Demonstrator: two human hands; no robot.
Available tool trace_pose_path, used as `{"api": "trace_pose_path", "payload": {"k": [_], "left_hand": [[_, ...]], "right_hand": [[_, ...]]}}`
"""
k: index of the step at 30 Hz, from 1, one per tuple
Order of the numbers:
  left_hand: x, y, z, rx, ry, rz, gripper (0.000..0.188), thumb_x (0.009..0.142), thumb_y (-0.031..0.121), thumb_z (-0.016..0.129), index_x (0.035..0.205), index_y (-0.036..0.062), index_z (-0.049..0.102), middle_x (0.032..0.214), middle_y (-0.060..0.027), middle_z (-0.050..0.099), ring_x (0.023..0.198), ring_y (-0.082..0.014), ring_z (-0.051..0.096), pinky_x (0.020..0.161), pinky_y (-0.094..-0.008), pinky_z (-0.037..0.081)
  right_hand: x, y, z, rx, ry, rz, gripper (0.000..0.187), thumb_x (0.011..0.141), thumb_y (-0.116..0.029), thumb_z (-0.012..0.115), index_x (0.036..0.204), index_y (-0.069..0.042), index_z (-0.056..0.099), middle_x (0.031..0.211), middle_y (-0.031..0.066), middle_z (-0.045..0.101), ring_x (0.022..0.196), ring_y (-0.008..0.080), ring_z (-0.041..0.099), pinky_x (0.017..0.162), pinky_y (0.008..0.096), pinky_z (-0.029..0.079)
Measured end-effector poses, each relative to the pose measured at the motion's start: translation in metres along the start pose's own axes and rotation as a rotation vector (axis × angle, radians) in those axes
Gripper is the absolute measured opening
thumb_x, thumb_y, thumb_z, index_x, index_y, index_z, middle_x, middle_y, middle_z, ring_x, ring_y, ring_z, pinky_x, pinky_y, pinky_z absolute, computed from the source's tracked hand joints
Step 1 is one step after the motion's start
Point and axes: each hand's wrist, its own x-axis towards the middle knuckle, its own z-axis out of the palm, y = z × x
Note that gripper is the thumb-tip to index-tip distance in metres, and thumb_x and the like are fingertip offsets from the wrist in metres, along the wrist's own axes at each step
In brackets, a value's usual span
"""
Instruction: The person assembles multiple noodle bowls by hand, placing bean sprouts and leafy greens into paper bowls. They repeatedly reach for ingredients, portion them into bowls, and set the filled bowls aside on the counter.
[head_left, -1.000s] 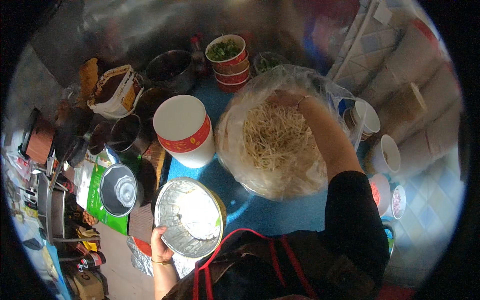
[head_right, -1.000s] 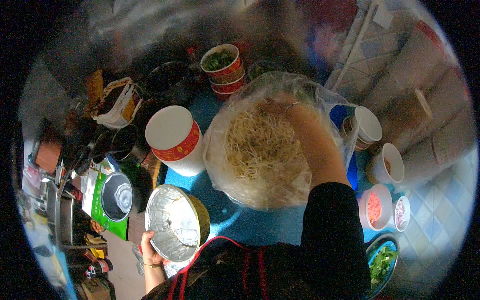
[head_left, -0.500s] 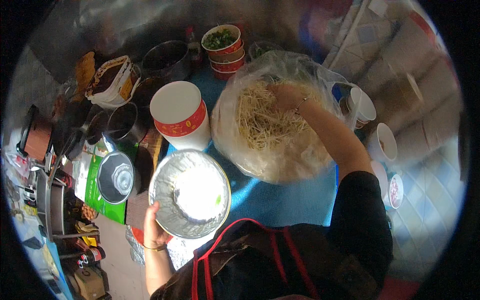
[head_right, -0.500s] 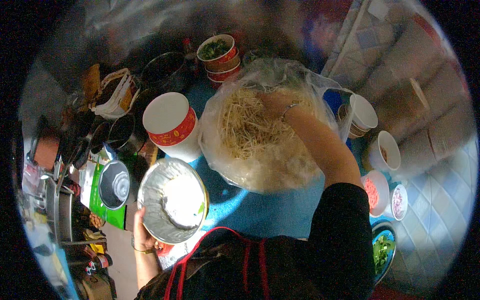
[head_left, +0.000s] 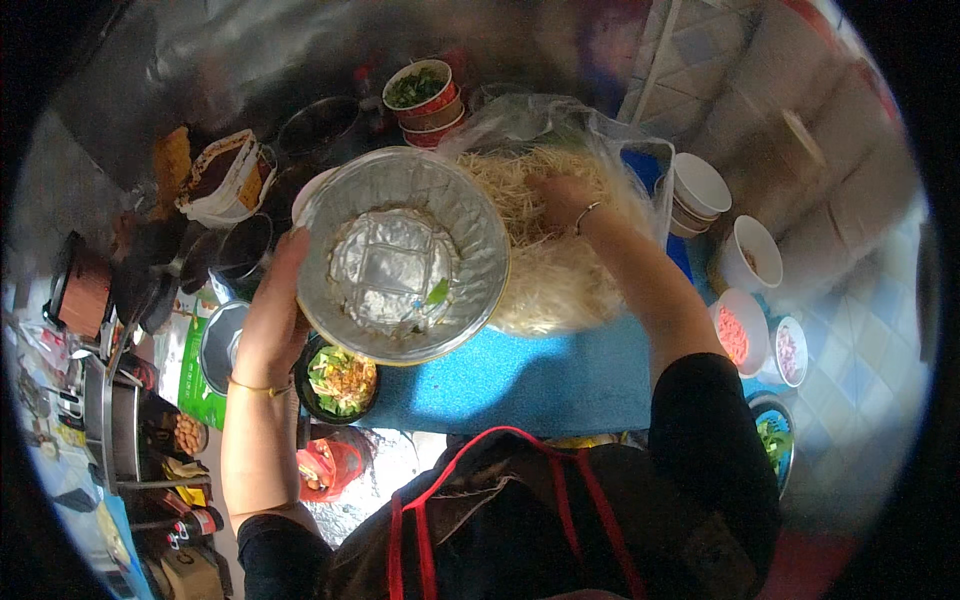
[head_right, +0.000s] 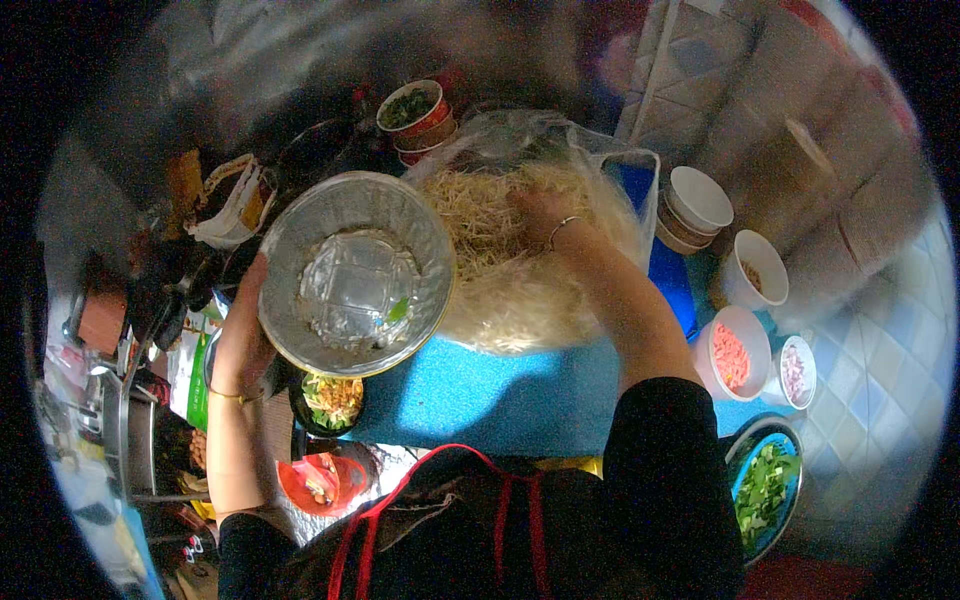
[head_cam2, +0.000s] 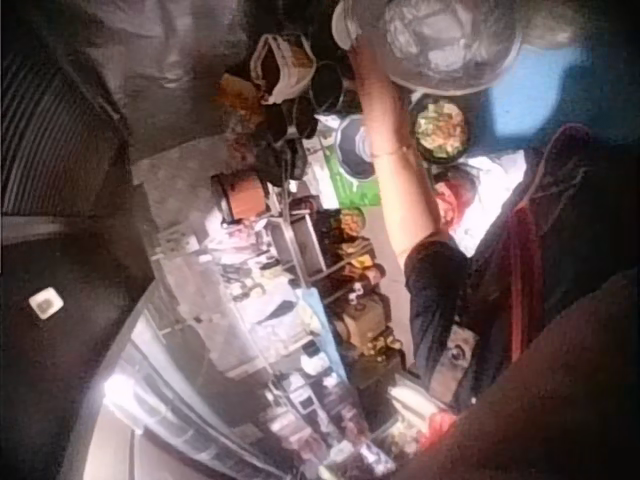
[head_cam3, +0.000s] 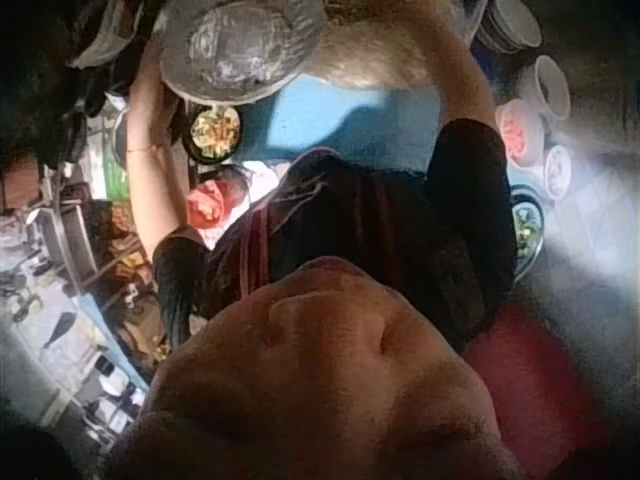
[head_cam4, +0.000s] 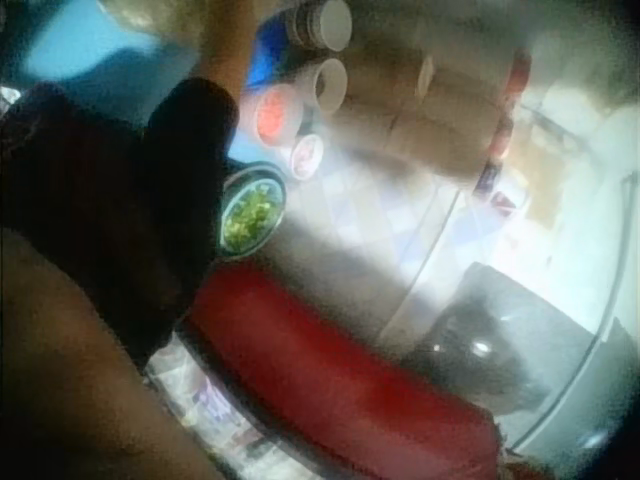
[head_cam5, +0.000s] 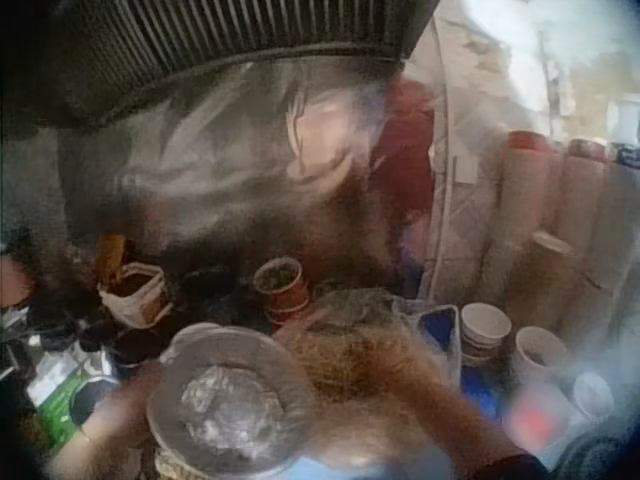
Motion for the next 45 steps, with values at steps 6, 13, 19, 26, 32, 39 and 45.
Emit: {"api": "trace_pose_path", "payload": {"k": [6,13,19,26,32,39,45], "left_hand": [[0.016,0.025,0.036,0.452,-0.001,-0.116,0.058,0.080,0.054,0.043,0.117,0.0088,0.042,0.104,-0.0090,0.052,0.090,-0.0175,0.055,0.062,-0.0293,0.048],[0.077,0.028,0.069,0.852,0.019,-0.053,0.076,0.073,0.059,0.047,0.119,-0.0011,0.036,0.109,-0.0201,0.049,0.095,-0.0279,0.054,0.068,-0.0377,0.049],[0.103,0.000,0.104,0.691,0.056,-0.158,0.084,0.072,0.056,0.050,0.128,-0.0006,0.022,0.118,-0.0247,0.041,0.102,-0.0363,0.050,0.070,-0.0479,0.049],[0.094,-0.051,0.097,0.087,0.042,-0.175,0.059,0.081,0.046,0.043,0.127,0.0119,0.027,0.125,-0.0132,0.037,0.112,-0.0338,0.042,0.071,-0.0490,0.049],[0.074,-0.063,0.085,0.044,0.011,-0.033,0.052,0.085,0.041,0.039,0.126,0.0130,0.025,0.124,-0.0118,0.039,0.109,-0.0302,0.045,0.071,-0.0437,0.051],[0.075,-0.068,0.082,-0.151,-0.017,0.052,0.047,0.085,0.040,0.038,0.122,0.0109,0.031,0.117,-0.0114,0.046,0.103,-0.0262,0.051,0.072,-0.0426,0.050],[0.078,-0.076,0.087,-0.230,-0.032,0.122,0.050,0.083,0.040,0.040,0.121,0.0106,0.026,0.117,-0.0123,0.042,0.100,-0.0259,0.052,0.062,-0.0351,0.053]], "right_hand": [[-0.012,0.023,-0.019,0.223,0.025,-0.109,0.042,0.070,-0.008,0.057,0.110,-0.016,0.052,0.096,0.0148,0.059,0.090,0.0316,0.056,0.075,0.0411,0.046],[-0.031,0.037,-0.064,0.257,0.223,-0.170,0.035,0.070,-0.009,0.054,0.104,-0.016,0.055,0.095,0.0123,0.058,0.085,0.0309,0.057,0.071,0.0416,0.048],[-0.017,-0.013,-0.112,0.099,0.152,-0.396,0.045,0.066,-0.007,0.059,0.110,-0.016,0.052,0.095,0.0132,0.056,0.083,0.0316,0.057,0.070,0.0399,0.047],[0.006,-0.070,-0.093,0.308,0.047,-0.395,0.043,0.072,-0.018,0.060,0.113,-0.011,0.050,0.101,0.0161,0.054,0.098,0.0323,0.050,0.083,0.0386,0.042],[0.002,-0.026,-0.143,0.382,0.111,-0.340,0.045,0.066,-0.025,0.066,0.107,-0.011,0.055,0.111,0.0136,0.049,0.101,0.0322,0.047,0.089,0.0381,0.038],[-0.025,-0.013,-0.131,0.322,0.339,-0.278,0.031,0.070,-0.024,0.062,0.098,-0.010,0.061,0.110,0.0128,0.049,0.100,0.0277,0.050,0.086,0.0365,0.040],[-0.028,-0.026,-0.150,-0.049,0.192,-0.147,0.021,0.070,-0.016,0.058,0.088,-0.008,0.063,0.095,0.0109,0.055,0.085,0.0284,0.057,0.070,0.0352,0.048]]}}
